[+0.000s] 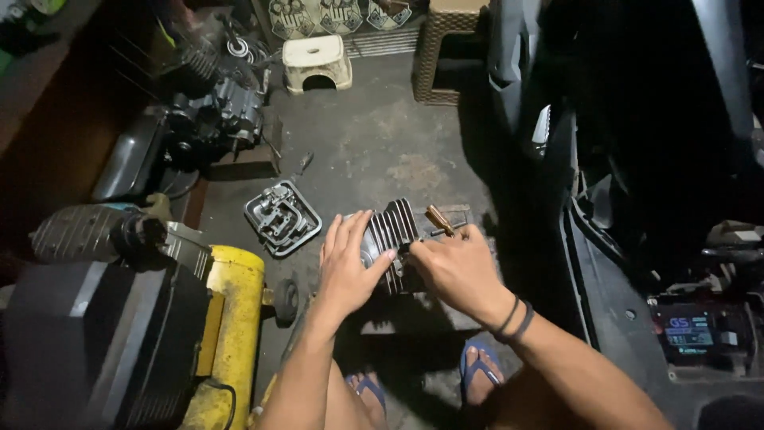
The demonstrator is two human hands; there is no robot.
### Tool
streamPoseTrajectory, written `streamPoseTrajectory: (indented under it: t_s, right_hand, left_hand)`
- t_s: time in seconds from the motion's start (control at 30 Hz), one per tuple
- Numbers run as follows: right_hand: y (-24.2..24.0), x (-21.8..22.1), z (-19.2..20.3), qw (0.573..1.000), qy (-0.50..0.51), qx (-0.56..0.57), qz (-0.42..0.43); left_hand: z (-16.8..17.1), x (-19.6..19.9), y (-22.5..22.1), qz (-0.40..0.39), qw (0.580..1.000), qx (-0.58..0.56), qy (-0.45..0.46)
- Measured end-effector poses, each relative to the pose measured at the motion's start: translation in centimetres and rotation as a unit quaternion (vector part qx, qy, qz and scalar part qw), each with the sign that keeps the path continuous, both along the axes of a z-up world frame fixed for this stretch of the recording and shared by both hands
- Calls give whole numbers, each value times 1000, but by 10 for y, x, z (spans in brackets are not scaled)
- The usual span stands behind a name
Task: The person uses a screwdriver to scrape and clean the surface of a metal engine cylinder head. They hold the cylinder head with one hand and scrape the surface with the other, occasionally repositioning the part.
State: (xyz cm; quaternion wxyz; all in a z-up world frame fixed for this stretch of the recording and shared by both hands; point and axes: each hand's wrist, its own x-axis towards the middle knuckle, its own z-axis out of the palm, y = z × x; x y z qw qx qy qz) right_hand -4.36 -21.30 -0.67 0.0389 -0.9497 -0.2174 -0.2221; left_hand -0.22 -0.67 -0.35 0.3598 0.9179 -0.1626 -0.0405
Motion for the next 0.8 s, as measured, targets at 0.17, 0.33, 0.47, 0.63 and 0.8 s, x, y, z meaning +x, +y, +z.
streamPoseTrajectory:
  t_s: [0.17,0.33,0.47,0.63,0.8]
  right_hand:
    - [3,-2,-10,999,-34,-12,2]
    - [4,-3,-6,998,-63,-3,-5]
    - [7,-5,-6,1000,-11,-12,-12]
    - [8,-1,-5,999,-31,-14,-11]
    - [2,7,-29,999,17,-17,-21]
  left_hand:
    - [-5,-1,2,-1,1000,3,11]
    - [-1,-1,2,-8,1000,17,22]
    - [4,-1,3,-6,1000,6,11]
    - [-2,-2,0,0,1000,4,6]
    - [-1,0,-1,10,1000,8,13]
